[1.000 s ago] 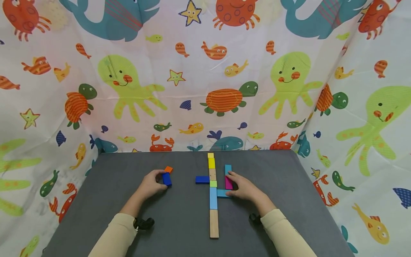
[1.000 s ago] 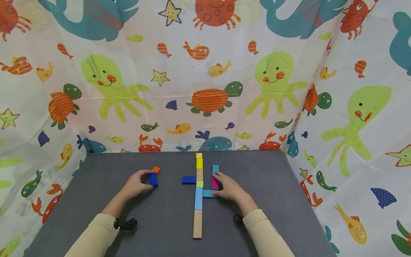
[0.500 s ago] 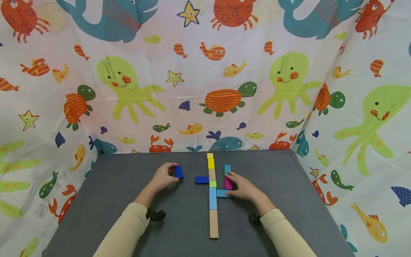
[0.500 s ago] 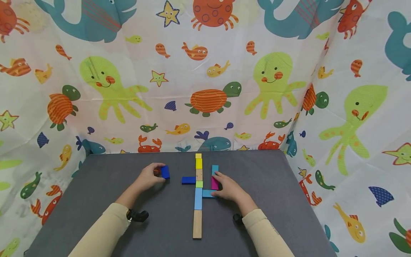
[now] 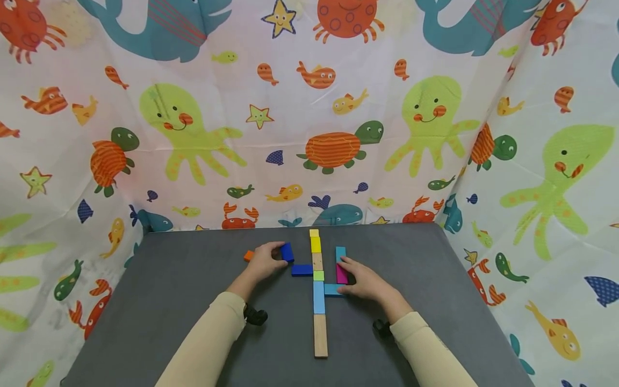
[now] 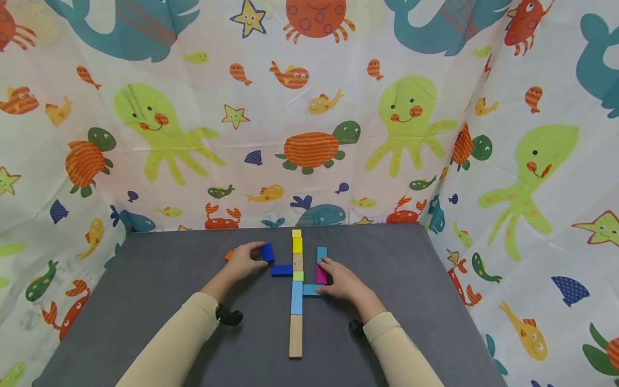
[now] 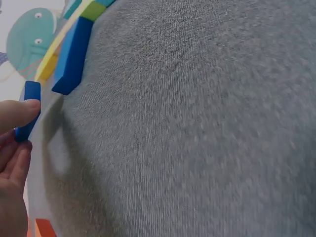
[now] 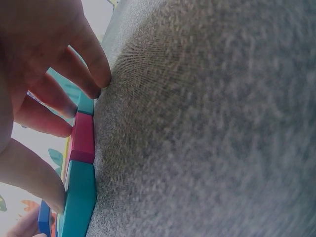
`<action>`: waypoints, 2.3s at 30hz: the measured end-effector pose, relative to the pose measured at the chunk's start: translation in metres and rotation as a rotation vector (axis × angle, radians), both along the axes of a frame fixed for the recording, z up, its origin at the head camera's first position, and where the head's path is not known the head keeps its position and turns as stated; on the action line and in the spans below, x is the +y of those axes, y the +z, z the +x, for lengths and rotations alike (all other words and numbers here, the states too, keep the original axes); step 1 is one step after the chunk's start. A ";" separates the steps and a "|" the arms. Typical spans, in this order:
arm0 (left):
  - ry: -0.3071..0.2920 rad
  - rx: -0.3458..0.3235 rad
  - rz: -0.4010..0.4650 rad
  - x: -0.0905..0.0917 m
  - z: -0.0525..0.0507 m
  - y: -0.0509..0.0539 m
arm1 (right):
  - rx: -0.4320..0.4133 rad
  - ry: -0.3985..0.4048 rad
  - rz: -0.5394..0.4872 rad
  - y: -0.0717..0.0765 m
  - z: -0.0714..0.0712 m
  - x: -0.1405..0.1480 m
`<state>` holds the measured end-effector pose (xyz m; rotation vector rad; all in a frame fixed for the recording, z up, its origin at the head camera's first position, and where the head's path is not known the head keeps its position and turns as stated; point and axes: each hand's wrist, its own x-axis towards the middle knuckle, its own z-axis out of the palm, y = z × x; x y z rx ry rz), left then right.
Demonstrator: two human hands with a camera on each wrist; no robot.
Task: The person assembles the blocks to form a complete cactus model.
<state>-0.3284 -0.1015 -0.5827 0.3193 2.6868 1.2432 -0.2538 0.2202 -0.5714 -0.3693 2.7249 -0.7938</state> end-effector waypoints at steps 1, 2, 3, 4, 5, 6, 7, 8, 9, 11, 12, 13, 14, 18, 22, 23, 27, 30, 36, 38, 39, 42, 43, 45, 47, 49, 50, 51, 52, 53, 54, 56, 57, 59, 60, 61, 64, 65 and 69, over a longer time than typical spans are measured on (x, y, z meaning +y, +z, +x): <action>-0.007 0.000 -0.005 0.002 -0.001 0.000 | 0.000 0.002 0.000 0.000 0.000 0.000; -0.012 -0.004 -0.006 0.003 -0.002 -0.001 | 0.000 0.004 0.002 0.000 -0.001 -0.001; -0.016 -0.009 -0.007 0.004 -0.003 -0.001 | 0.002 0.007 0.003 0.000 -0.001 -0.001; -0.024 -0.010 -0.008 0.004 -0.004 -0.001 | 0.003 0.010 0.004 0.000 -0.001 -0.001; -0.029 -0.015 -0.008 0.005 -0.004 -0.002 | 0.007 0.012 0.004 0.000 -0.002 -0.001; -0.036 -0.019 -0.006 0.005 -0.005 -0.003 | 0.006 0.013 0.005 0.000 -0.002 -0.002; -0.044 -0.022 -0.004 0.006 -0.004 -0.004 | 0.008 0.014 0.002 0.000 -0.002 -0.002; -0.049 -0.022 -0.002 0.006 -0.004 -0.005 | 0.009 0.014 0.001 0.000 -0.003 -0.002; -0.055 -0.021 -0.003 0.006 -0.004 -0.006 | 0.011 0.016 0.002 0.001 -0.003 -0.002; -0.057 -0.022 -0.006 0.007 -0.003 -0.009 | 0.012 0.022 0.000 0.001 -0.004 -0.003; -0.059 -0.020 -0.008 0.007 -0.003 -0.010 | 0.010 0.025 0.001 0.001 -0.004 -0.004; -0.059 -0.021 -0.009 0.007 -0.003 -0.010 | 0.008 0.028 0.000 0.001 -0.004 -0.004; -0.060 -0.019 -0.014 0.007 -0.003 -0.011 | 0.007 0.032 0.002 0.001 -0.005 -0.004; -0.065 -0.025 -0.027 0.007 -0.002 -0.013 | 0.005 0.037 0.004 0.002 -0.005 -0.006; -0.063 -0.031 -0.026 0.008 -0.002 -0.014 | 0.010 0.033 -0.001 0.002 -0.003 -0.006; -0.063 -0.030 -0.025 0.008 -0.001 -0.013 | 0.014 0.033 -0.002 0.002 -0.003 -0.006; -0.073 -0.019 -0.018 0.009 0.000 -0.013 | 0.027 0.031 0.000 0.000 -0.003 -0.006; -0.078 -0.005 0.003 0.009 0.000 -0.013 | 0.030 0.027 -0.004 -0.001 -0.003 -0.006; -0.043 0.092 0.043 0.001 0.002 -0.016 | 0.021 0.026 -0.003 -0.001 -0.003 -0.004; 0.000 0.159 0.045 -0.006 0.003 -0.016 | 0.020 0.025 -0.001 -0.002 -0.002 -0.002; 0.027 0.195 0.045 -0.009 0.004 -0.016 | 0.018 0.024 -0.002 -0.003 -0.002 -0.002; 0.109 0.280 0.042 -0.022 0.005 -0.018 | 0.023 0.027 -0.006 -0.004 -0.002 0.000; 0.133 0.292 0.038 -0.026 0.005 -0.019 | 0.026 0.028 -0.006 -0.004 -0.001 0.001; 0.167 0.302 0.028 -0.035 0.005 -0.022 | 0.026 0.027 -0.005 -0.004 -0.001 0.001; 0.193 0.288 0.032 -0.043 0.005 -0.024 | 0.023 0.025 -0.004 -0.004 0.000 0.002; 0.211 0.264 0.043 -0.049 0.005 -0.025 | 0.021 0.021 -0.004 -0.004 0.000 0.002; 0.216 0.251 0.047 -0.051 0.005 -0.025 | 0.020 0.020 -0.004 -0.004 0.000 0.002; 0.218 0.240 0.047 -0.054 0.005 -0.026 | 0.020 0.018 -0.003 -0.004 0.000 0.002; 0.216 0.229 0.043 -0.056 0.005 -0.026 | 0.018 0.018 0.001 -0.004 0.000 0.001; 0.212 0.217 0.033 -0.057 0.005 -0.026 | 0.020 0.016 0.000 -0.004 0.000 0.001; 0.204 0.210 0.016 -0.058 0.005 -0.026 | 0.020 0.016 0.001 -0.004 0.000 0.001; 0.183 0.188 -0.027 -0.060 0.005 -0.026 | 0.018 0.014 0.005 -0.004 0.000 0.001; 0.176 0.177 -0.047 -0.061 0.004 -0.025 | 0.017 0.013 0.003 -0.004 0.000 0.001; 0.164 0.158 -0.088 -0.061 0.004 -0.025 | 0.019 0.014 0.000 -0.004 0.000 0.001; 0.161 0.152 -0.106 -0.062 0.004 -0.025 | 0.017 0.017 0.000 -0.004 0.000 0.001; 0.161 0.144 -0.119 -0.062 0.005 -0.025 | 0.020 0.019 -0.001 -0.004 0.000 0.001; 0.160 0.152 -0.135 -0.063 0.005 -0.023 | 0.025 0.026 -0.006 -0.005 0.000 0.001; 0.164 0.153 -0.131 -0.063 0.005 -0.022 | 0.025 0.026 -0.005 -0.005 0.000 0.001; 0.176 0.160 -0.101 -0.060 0.004 -0.017 | 0.020 0.020 -0.007 -0.005 0.000 0.001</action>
